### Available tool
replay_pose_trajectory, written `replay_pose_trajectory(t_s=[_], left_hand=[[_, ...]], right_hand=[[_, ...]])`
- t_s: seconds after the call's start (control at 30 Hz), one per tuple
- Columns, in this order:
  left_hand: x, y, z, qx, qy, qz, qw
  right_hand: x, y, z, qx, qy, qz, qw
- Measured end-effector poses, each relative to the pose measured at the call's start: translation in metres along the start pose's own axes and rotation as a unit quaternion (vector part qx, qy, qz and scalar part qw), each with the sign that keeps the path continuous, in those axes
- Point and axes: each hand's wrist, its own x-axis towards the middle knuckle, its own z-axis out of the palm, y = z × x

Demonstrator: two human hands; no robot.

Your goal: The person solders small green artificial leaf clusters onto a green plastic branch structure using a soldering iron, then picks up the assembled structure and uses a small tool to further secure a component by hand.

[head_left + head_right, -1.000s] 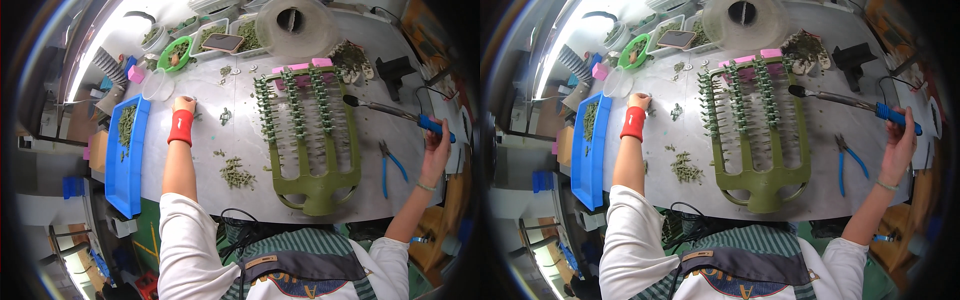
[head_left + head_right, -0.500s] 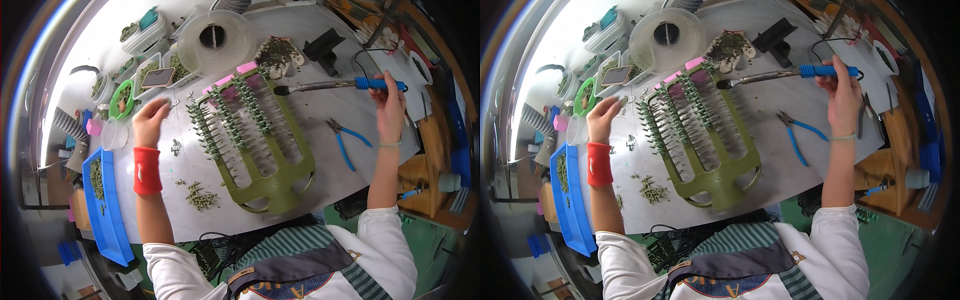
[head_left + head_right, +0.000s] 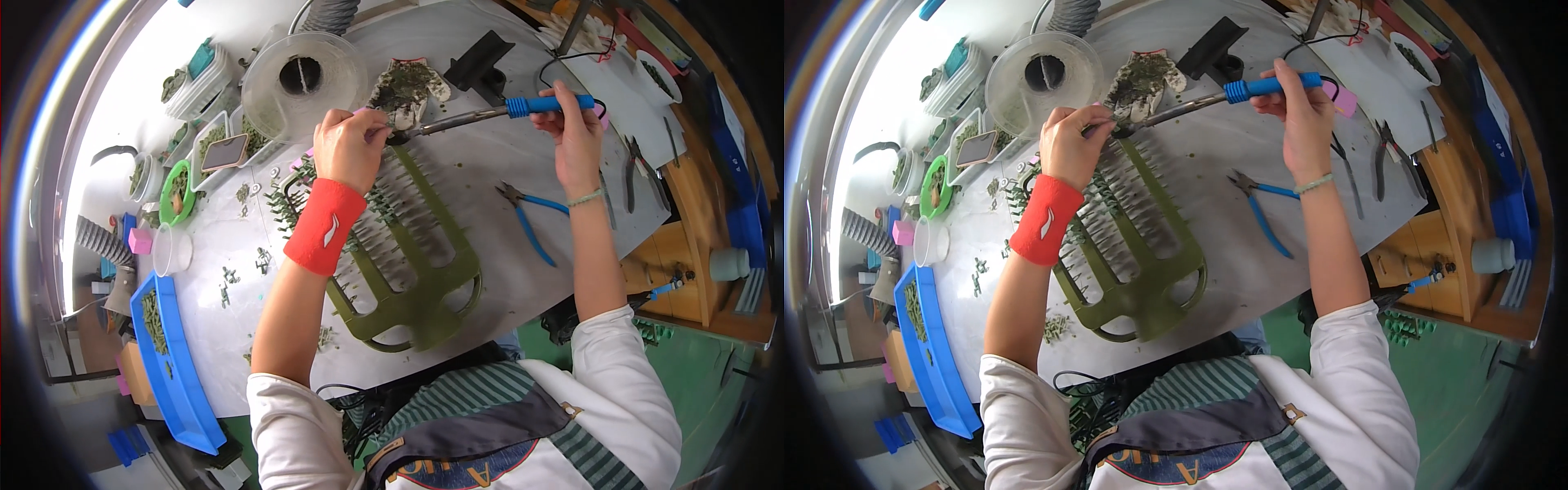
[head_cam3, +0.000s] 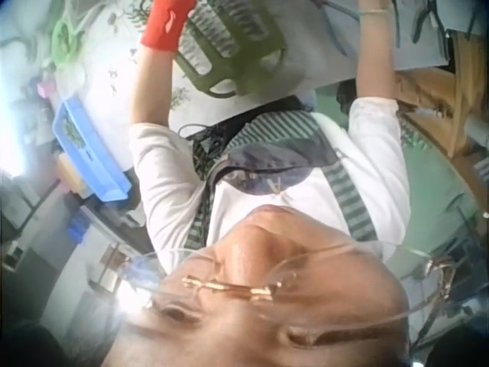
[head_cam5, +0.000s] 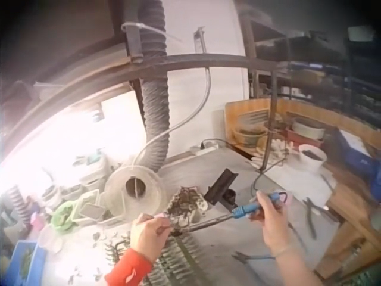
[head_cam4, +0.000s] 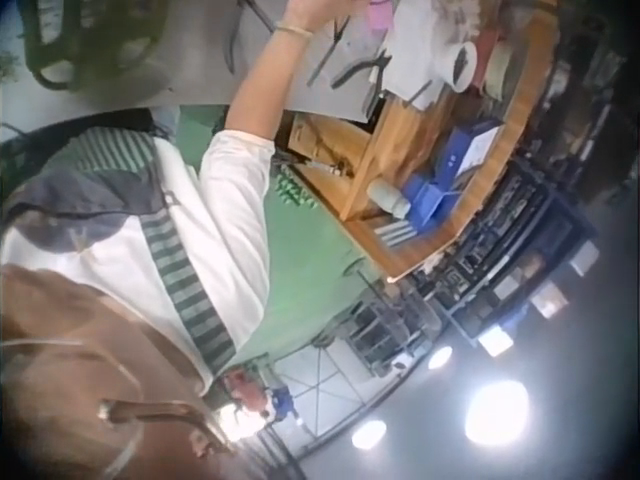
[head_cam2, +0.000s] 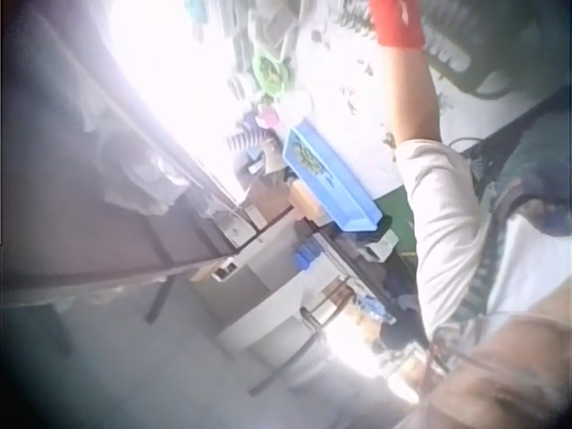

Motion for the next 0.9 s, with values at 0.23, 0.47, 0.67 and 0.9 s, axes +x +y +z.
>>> replay_pose_trajectory(t_s=[0.23, 0.47, 0.67, 0.9], left_hand=[[0.0, -0.003, 0.01, 0.027, -0.002, -0.001, 1.0], [0.003, -0.006, 0.012, 0.04, -0.009, 0.016, 0.999], [-0.002, -0.01, 0.002, 0.105, 0.006, 0.046, 0.993], [-0.022, -0.049, -0.058, -0.19, 0.075, -0.114, 0.972]], right_hand=[[0.003, 0.01, 0.002, 0.014, 0.019, 0.01, 1.0], [0.005, 0.005, -0.001, 0.0, 0.003, 0.001, 1.0], [0.003, -0.008, -0.006, -0.032, -0.007, -0.013, 0.999], [0.005, -0.022, -0.042, -0.058, 0.034, -0.013, 0.998]])
